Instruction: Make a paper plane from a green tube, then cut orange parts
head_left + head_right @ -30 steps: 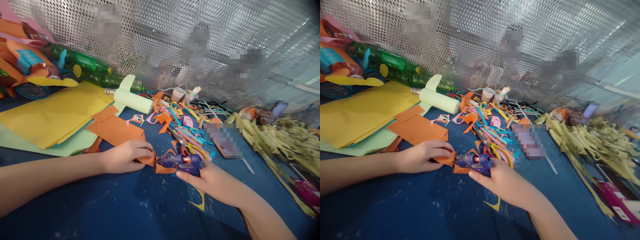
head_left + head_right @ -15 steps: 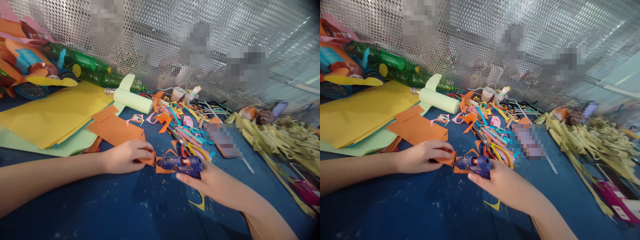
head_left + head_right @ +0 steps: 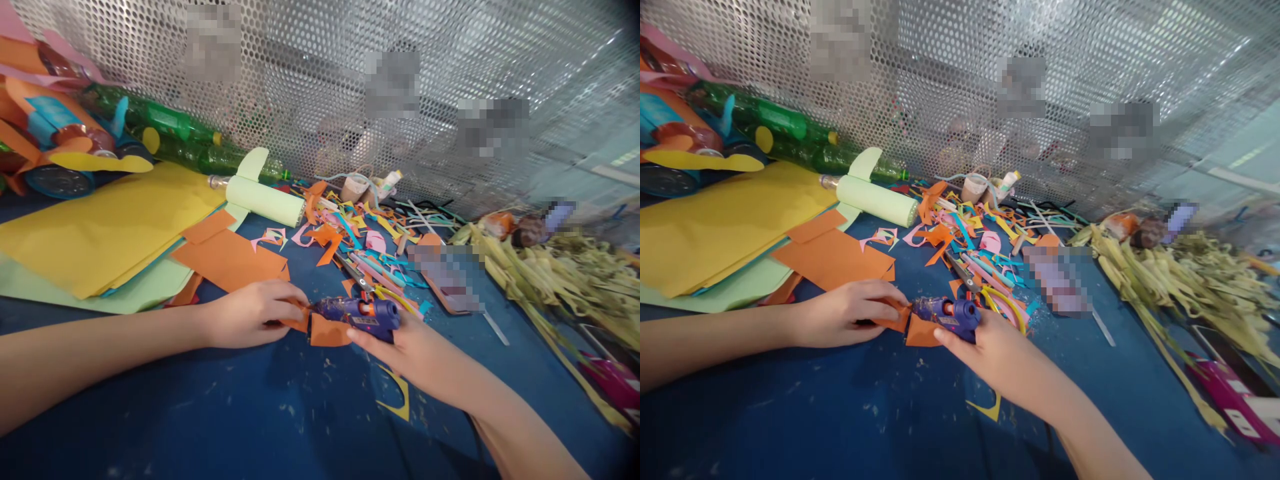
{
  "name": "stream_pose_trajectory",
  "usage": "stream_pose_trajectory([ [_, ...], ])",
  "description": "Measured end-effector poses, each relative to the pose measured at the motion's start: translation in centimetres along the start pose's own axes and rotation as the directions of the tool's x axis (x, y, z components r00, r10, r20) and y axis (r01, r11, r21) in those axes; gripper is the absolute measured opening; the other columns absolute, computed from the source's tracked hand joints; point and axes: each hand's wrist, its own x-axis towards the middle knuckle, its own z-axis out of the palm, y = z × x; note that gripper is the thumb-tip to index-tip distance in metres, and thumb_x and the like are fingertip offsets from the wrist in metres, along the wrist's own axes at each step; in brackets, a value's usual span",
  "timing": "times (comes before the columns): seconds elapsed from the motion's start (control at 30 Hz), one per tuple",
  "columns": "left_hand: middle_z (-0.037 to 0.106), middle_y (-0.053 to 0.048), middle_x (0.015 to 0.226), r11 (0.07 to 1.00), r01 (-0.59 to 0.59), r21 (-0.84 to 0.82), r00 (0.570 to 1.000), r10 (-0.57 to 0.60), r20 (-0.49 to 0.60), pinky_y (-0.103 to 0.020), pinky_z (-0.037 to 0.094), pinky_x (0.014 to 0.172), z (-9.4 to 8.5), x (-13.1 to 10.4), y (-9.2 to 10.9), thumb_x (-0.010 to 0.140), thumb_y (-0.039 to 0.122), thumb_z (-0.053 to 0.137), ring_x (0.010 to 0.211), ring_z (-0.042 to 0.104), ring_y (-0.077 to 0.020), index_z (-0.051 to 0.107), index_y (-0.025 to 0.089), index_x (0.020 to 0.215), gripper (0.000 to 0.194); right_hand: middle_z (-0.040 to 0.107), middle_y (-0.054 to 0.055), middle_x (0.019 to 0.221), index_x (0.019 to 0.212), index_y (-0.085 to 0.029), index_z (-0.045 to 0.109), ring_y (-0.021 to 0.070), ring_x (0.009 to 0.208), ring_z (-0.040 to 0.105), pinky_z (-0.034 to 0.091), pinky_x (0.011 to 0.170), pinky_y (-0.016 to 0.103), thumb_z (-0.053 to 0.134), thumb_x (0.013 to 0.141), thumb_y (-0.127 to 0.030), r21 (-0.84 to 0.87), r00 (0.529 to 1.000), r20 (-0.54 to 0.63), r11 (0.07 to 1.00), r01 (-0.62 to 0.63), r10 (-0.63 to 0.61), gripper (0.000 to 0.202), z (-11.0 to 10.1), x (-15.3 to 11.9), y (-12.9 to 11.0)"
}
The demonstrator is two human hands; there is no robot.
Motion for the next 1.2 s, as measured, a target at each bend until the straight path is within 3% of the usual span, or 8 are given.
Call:
stream_pose_trajectory([
  [0.17,0.056,-0.01,0.11,1.0,0.025,0.009,1.0,-0.025,0.006,-0.03,0.043,0.087,-0.1,0.0,0.1,0.077,0.007,0.048,0.1,0.053,-0.0194,0.061,0.017,0.097,0.026,0.064,0.001,0.11,0.118,-0.028,0.055,0.0211,0.099,0.06,0.049,0.083,0.031,0.045,0.086,-0.04,-0.019,1.0,-0.014,1.0,0.025,-0.026,0.035,0.2,0.2,0.2],
  [0.37,0.056,-0.01,0.11,0.999,0.032,0.006,0.999,-0.032,-0.002,-0.031,0.044,0.087,0.0,0.0,0.0,0.077,0.008,0.048,0.1,0.054,-0.0195,0.061,0.018,0.098,0.027,0.064,0.002,0.107,0.108,-0.027,0.061,0.0223,0.098,0.059,0.048,0.084,0.033,0.045,0.086,-0.042,-0.005,1.0,0.018,1.0,-0.011,0.011,0.031,0.0,-0.1,0.0],
  [0.63,0.057,-0.01,0.109,1.0,0.021,0.011,1.0,-0.021,-0.005,-0.031,0.044,0.087,0.1,0.0,-0.1,0.077,0.008,0.048,0.1,0.054,-0.0194,0.06,0.019,0.1,0.029,0.064,0.002,0.109,0.128,-0.031,0.047,0.0235,0.098,0.059,0.049,0.082,0.033,0.046,0.086,-0.039,0.045,0.998,0.067,0.999,0.006,-0.009,0.043,-0.3,-0.8,-0.6],
  [0.9,0.056,-0.009,0.108,0.999,0.034,0.009,0.999,-0.034,0.013,-0.029,0.043,0.088,0.0,0.0,0.0,0.078,0.008,0.047,0.1,0.053,-0.0186,0.061,0.018,0.099,0.026,0.065,-0.002,0.108,0.119,-0.033,0.055,0.02,0.096,0.061,0.049,0.082,0.028,0.046,0.087,-0.04,0.057,0.988,0.152,0.998,-0.014,0.005,0.034,-0.6,-1.3,-1.2],
  [1.2,0.056,-0.01,0.109,1.0,0.026,0.011,1.0,-0.026,0.01,-0.03,0.043,0.087,0.0,0.0,0.0,0.078,0.009,0.047,0.1,0.053,-0.0193,0.061,0.018,0.099,0.027,0.068,-0.002,0.095,0.115,-0.033,0.058,0.0202,0.085,0.063,0.052,0.074,0.029,0.049,0.084,-0.04,0.072,0.991,0.136,0.997,0.001,-0.011,0.033,-0.5,-1.4,-1.0],
])
